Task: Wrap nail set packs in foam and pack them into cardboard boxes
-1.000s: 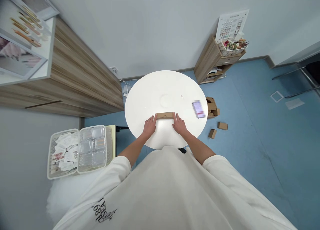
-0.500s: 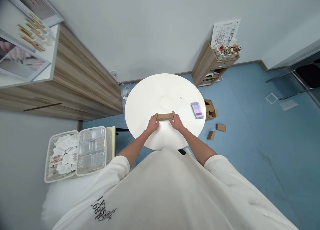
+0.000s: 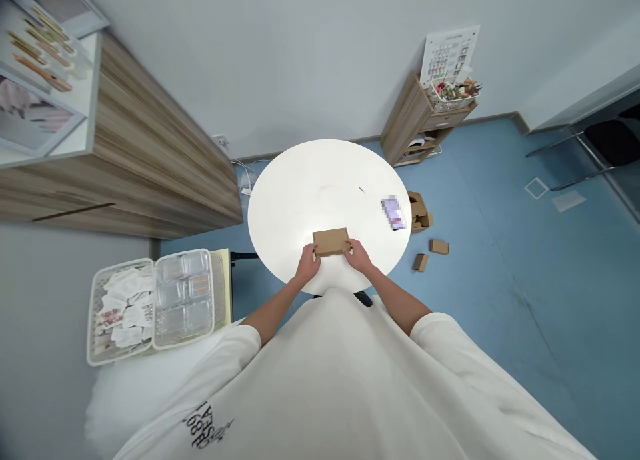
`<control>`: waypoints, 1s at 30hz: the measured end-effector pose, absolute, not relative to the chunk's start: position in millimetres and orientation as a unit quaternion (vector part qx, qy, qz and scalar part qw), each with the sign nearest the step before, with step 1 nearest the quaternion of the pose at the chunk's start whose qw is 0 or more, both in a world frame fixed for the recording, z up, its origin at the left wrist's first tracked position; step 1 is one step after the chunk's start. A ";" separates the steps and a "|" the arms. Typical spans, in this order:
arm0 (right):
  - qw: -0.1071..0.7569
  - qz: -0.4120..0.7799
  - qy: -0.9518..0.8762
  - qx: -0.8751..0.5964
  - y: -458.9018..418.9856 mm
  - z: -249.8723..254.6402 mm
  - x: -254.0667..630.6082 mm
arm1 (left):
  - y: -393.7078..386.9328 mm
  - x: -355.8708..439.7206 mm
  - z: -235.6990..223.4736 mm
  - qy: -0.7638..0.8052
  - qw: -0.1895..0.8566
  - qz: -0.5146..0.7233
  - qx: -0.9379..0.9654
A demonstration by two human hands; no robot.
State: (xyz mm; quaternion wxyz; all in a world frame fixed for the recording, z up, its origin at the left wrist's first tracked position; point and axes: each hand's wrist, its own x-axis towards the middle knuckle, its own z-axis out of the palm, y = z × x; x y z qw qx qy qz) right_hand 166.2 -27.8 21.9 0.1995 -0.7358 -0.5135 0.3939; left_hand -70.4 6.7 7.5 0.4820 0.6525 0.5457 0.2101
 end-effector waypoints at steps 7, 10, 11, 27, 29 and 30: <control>0.167 0.388 -0.494 -0.760 -44.2 19.9 164.2 | -3.5 -65.3 -13.9 0.561 0.511 0.222 0.613; 0.153 0.404 -0.469 -0.770 -46.3 28.0 166.4 | -1.5 -60.9 -16.2 0.573 0.508 0.217 0.605; 0.147 0.410 -0.461 -0.773 -46.3 30.4 167.2 | -1.1 -59.4 -16.8 0.577 0.506 0.214 0.605; 0.245 0.494 -0.439 -0.709 -35.9 39.9 194.8 | -10.6 -20.1 26.9 0.676 0.456 0.148 0.560; 0.266 0.501 -0.435 -0.700 -37.2 43.7 209.5 | -12.0 -5.5 35.4 0.672 0.449 0.159 0.567; 0.277 0.503 -0.435 -0.694 -38.1 45.1 218.1 | -12.1 3.1 39.1 0.670 0.445 0.164 0.571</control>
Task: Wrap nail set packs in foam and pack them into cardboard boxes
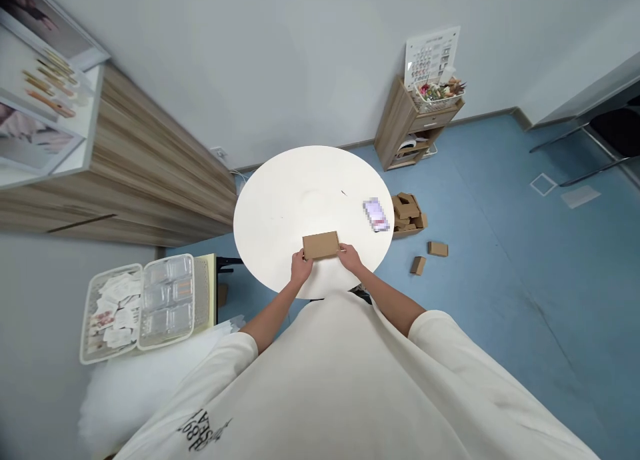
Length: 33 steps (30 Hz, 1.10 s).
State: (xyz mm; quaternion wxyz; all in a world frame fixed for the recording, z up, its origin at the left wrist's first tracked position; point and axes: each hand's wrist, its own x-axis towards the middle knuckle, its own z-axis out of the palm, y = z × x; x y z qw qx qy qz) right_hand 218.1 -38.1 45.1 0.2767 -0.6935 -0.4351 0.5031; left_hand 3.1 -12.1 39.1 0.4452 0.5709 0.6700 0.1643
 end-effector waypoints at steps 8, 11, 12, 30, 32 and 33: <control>0.366 0.426 -0.394 -0.727 -53.6 55.0 314.1 | -1.6 106.1 62.9 0.617 0.437 0.237 0.610; 0.403 0.390 -0.377 -0.737 -61.5 64.8 359.2 | 2.3 156.9 72.7 0.586 0.444 0.246 0.631; 0.412 0.374 -0.374 -0.742 -64.2 68.7 374.5 | 3.5 174.2 75.6 0.576 0.447 0.249 0.637; 0.455 0.255 -0.270 -0.810 -78.1 78.7 584.2 | 61.6 416.5 99.3 0.392 0.503 0.192 0.746; 0.441 0.271 -0.256 -0.816 -78.2 70.7 590.9 | 65.5 420.6 94.2 0.389 0.502 0.187 0.749; 0.432 0.282 -0.252 -0.819 -79.5 65.8 592.0 | 65.3 420.2 90.3 0.387 0.505 0.184 0.749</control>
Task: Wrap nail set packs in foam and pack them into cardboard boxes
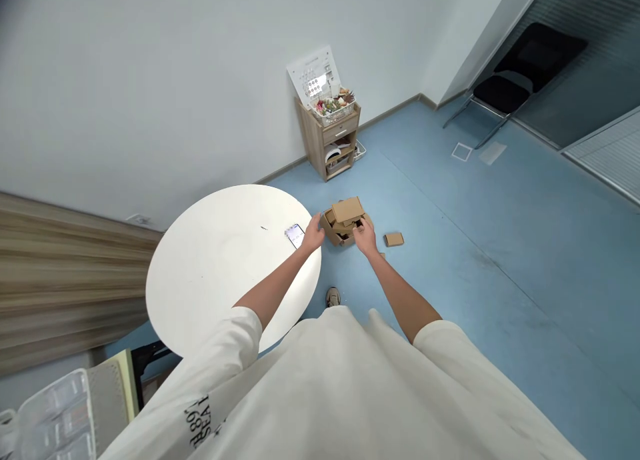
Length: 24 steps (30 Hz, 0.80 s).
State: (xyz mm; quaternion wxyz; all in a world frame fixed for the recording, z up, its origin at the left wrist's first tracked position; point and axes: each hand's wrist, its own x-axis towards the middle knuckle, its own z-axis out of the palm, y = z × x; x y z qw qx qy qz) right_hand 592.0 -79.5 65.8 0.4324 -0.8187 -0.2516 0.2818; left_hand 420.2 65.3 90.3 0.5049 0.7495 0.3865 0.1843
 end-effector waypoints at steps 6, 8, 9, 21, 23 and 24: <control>0.408 0.330 -0.252 -0.813 -89.0 36.7 584.6 | 56.5 402.7 68.5 0.396 0.520 0.161 0.739; 0.405 0.338 -0.246 -0.813 -88.7 31.8 582.5 | 56.6 397.8 66.9 0.401 0.513 0.152 0.744; 0.404 0.341 -0.245 -0.813 -88.1 30.5 581.7 | 57.0 395.9 67.0 0.403 0.508 0.148 0.747; 0.391 0.393 -0.263 -0.789 -82.8 50.2 549.9 | 43.0 372.3 72.3 0.409 0.496 0.162 0.749; 0.396 0.399 -0.272 -0.781 -78.9 52.5 540.6 | 40.8 362.5 72.9 0.410 0.488 0.163 0.753; 0.399 0.401 -0.277 -0.777 -76.6 52.7 535.4 | 39.9 356.5 73.3 0.411 0.485 0.163 0.754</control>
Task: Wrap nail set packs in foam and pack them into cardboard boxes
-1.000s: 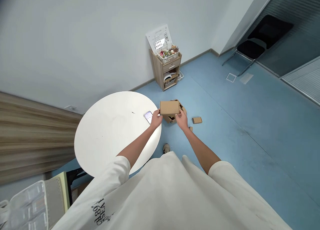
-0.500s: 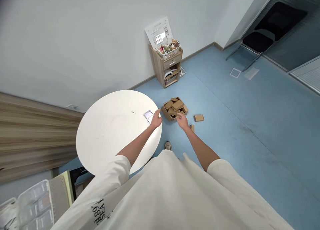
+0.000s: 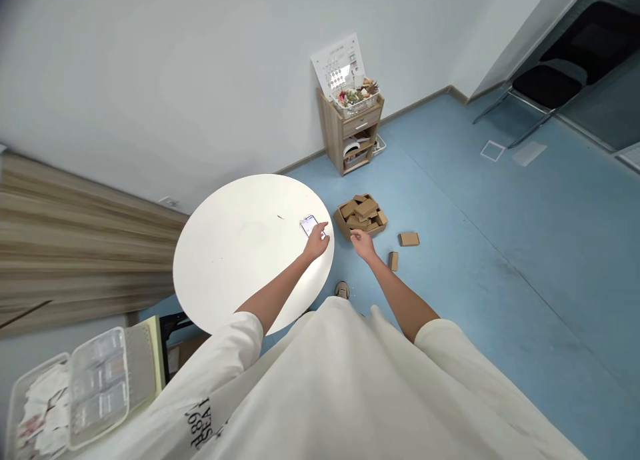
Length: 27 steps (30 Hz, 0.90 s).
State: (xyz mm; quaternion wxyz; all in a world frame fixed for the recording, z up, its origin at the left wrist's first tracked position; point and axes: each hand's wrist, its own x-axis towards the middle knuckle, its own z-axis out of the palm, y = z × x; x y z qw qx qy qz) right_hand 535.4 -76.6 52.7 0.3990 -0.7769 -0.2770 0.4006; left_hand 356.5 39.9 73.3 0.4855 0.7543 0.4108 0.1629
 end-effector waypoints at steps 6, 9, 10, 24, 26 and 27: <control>0.409 0.426 -0.315 -0.743 -57.6 49.4 494.3 | 33.4 303.4 79.9 0.478 0.469 0.160 0.725; 0.396 0.445 -0.338 -0.728 -44.1 50.3 467.9 | 27.7 267.6 85.6 0.515 0.468 0.167 0.699; 0.388 0.449 -0.348 -0.726 -39.0 51.2 458.4 | 25.5 254.7 87.5 0.526 0.467 0.174 0.689; 0.297 0.477 -0.537 -0.630 14.0 81.2 272.1 | -19.7 51.3 111.9 0.642 0.433 0.304 0.556; 0.293 0.472 -0.553 -0.621 10.7 83.7 233.8 | -31.7 15.2 110.2 0.649 0.426 0.312 0.548; 0.291 0.472 -0.560 -0.616 7.8 84.1 213.9 | -37.9 -3.8 108.3 0.652 0.422 0.315 0.545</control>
